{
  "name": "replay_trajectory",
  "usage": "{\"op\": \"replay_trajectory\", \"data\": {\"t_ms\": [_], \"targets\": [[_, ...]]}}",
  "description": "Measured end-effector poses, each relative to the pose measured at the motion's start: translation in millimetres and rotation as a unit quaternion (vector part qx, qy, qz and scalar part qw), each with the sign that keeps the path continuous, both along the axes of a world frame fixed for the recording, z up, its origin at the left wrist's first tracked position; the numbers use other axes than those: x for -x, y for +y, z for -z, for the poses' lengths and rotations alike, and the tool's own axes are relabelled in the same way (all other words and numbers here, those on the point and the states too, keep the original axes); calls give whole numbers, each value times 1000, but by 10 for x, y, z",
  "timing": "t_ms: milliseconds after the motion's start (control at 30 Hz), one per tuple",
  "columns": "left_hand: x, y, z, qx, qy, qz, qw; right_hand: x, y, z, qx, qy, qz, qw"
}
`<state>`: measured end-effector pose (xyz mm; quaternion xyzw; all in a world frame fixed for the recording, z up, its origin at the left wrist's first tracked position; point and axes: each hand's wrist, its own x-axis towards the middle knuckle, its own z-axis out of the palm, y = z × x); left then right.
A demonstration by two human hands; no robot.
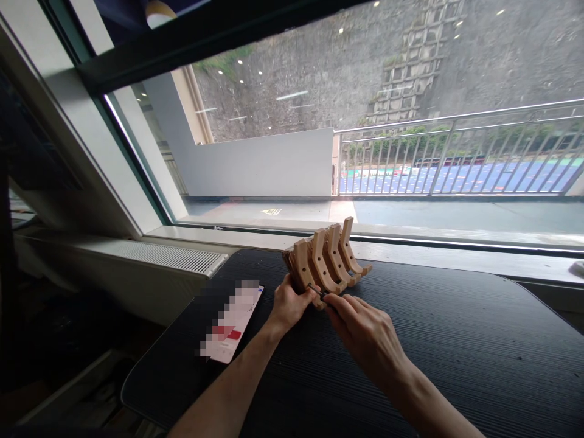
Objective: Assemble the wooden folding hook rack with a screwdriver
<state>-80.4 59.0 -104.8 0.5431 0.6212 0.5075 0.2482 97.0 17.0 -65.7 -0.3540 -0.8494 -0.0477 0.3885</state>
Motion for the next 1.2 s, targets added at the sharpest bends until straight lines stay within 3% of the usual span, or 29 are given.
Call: {"op": "replay_trajectory", "data": {"t_ms": [233, 633, 1200], "targets": [[6, 26, 57, 5, -41, 3, 999, -37, 28, 10, 12, 15, 35, 999], [16, 9, 29, 2, -38, 8, 999, -43, 31, 5, 12, 46, -33, 998], [10, 15, 44, 7, -34, 4, 999, -35, 58, 26, 20, 42, -29, 998]]}}
